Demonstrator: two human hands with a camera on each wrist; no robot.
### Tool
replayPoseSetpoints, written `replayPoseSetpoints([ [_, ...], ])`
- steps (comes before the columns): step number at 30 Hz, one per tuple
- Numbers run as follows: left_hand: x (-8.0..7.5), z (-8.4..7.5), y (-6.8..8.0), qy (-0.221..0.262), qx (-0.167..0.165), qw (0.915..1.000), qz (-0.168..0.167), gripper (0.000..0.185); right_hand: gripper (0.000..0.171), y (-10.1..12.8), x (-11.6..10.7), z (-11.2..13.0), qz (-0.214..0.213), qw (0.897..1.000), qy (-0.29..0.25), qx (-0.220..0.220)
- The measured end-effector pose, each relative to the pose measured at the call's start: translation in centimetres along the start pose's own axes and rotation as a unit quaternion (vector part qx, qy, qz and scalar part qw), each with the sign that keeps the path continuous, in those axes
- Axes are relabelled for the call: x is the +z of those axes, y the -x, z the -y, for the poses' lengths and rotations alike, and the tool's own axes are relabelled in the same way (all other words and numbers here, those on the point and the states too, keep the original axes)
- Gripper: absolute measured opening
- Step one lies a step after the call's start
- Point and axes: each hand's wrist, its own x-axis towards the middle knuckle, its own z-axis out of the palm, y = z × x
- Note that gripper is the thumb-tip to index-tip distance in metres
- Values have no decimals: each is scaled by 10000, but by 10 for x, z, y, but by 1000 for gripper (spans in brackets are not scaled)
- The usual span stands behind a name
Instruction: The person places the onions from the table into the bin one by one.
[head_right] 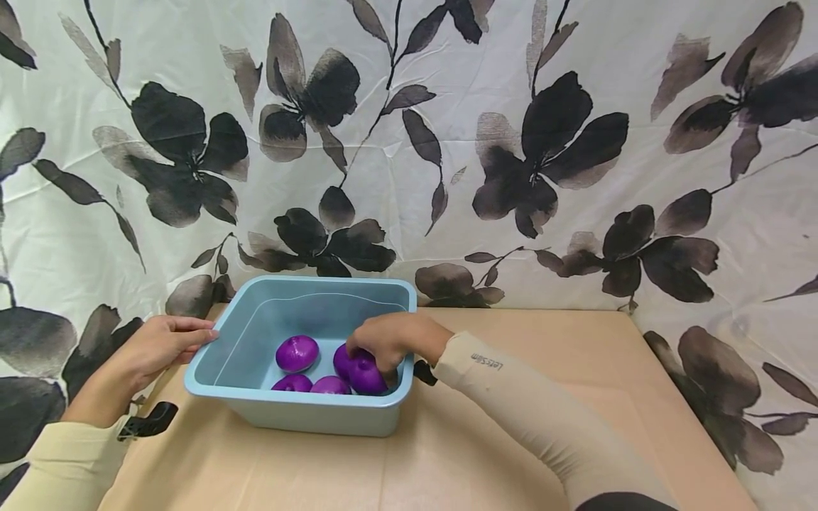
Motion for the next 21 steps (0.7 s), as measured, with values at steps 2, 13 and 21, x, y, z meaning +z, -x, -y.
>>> replayPoseSetpoints([
  [2,0,0,0,-18,6,10000,-18,49,69,-1,1,0,49,9999,107,110],
  [13,4,0,-1,-1,27,10000,-28,47,77,-1,5,5,297,9973,283,617],
  [21,6,-4,-1,-375,183,9991,-110,46,72,13,0,-1,-651,9972,-199,319],
])
